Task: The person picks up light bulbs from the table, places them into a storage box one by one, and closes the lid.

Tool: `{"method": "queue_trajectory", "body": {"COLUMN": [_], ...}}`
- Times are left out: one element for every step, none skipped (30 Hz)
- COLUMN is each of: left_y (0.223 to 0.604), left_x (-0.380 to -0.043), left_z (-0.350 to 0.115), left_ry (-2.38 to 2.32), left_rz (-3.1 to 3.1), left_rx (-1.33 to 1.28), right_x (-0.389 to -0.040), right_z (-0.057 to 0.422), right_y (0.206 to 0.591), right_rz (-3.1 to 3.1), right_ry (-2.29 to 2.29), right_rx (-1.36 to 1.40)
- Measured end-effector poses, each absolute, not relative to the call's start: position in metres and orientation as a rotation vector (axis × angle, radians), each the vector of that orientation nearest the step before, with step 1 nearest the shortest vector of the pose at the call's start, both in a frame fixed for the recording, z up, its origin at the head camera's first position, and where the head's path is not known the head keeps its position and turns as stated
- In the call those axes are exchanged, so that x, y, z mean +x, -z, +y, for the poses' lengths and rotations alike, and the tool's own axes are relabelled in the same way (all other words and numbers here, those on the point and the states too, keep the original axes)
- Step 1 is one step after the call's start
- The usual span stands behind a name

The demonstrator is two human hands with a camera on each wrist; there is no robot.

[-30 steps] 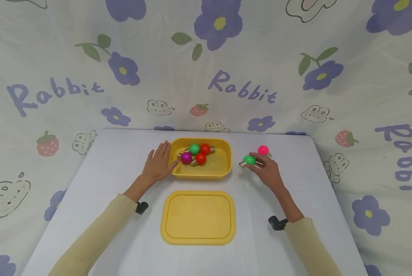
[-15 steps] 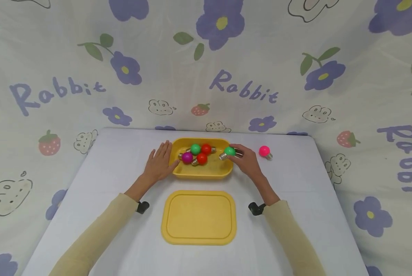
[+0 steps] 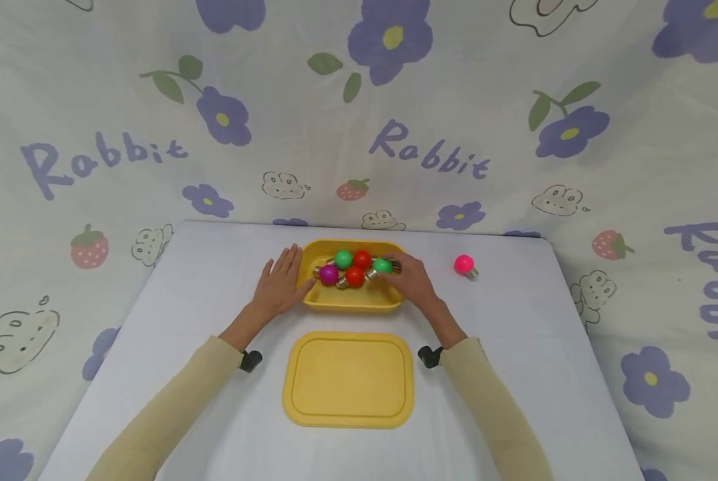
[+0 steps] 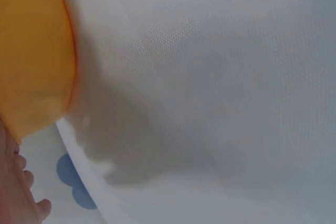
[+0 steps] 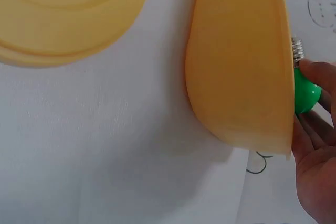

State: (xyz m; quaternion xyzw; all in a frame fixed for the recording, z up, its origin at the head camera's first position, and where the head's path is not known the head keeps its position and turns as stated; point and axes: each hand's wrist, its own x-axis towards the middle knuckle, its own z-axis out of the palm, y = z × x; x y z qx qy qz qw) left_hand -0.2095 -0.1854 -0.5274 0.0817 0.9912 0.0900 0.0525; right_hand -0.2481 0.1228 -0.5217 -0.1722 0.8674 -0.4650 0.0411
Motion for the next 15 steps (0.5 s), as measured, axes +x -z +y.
{"method": "queue_trajectory", "body": {"left_y": [0.527,0.527,0.527,0.527,0.527,0.527,0.527,0.528,0.528,0.528,0.528,0.528,0.528,0.528,0.528], "left_x": [-0.209,-0.209,-0.209,-0.209,-0.209,-0.209,-0.209,-0.210,-0.210,-0.210,-0.210,-0.210,-0.210,-0.209,-0.209], "left_z": [-0.185,-0.185,-0.184,-0.184,-0.184,-0.184,-0.184,-0.184,-0.184,-0.184,-0.184,-0.184,-0.185,-0.185,-0.185], "left_ry": [-0.271,-0.272,-0.277,-0.278,-0.280,-0.276,-0.271,-0.264,-0.262,-0.258,-0.256,-0.257,-0.259,-0.262,-0.264], "left_rz": [3.014,3.013,3.012,3.011,3.011,3.010,3.009,3.010,3.010,3.008,3.008,3.008,3.009,3.008,3.009], "left_rx": [0.249,0.250,0.251,0.252,0.252,0.253,0.253,0.252,0.251,0.249,0.247,0.246,0.245,0.244,0.244], "right_x": [-0.248,-0.248,-0.249,-0.249,-0.249,-0.249,-0.250,-0.250,-0.251,-0.251,-0.252,-0.252,-0.253,-0.253,-0.253], "right_z": [0.121,0.120,0.118,0.117,0.116,0.114,0.113,0.112,0.111,0.109,0.108,0.107,0.106,0.105,0.105], "right_y": [0.523,0.524,0.525,0.527,0.528,0.528,0.529,0.529,0.529,0.529,0.528,0.527,0.526,0.525,0.524], "right_rz": [2.659,2.662,2.667,2.671,2.675,2.680,2.684,2.690,2.694,2.696,2.694,2.695,2.694,2.695,2.694], "right_ry": [1.410,1.396,1.381,1.364,1.347,1.330,1.316,1.295,1.274,1.254,1.239,1.218,1.200,1.181,1.162], "right_rx": [-0.541,-0.556,-0.569,-0.584,-0.591,-0.600,-0.606,-0.613,-0.615,-0.617,-0.618,-0.623,-0.624,-0.626,-0.624]}}
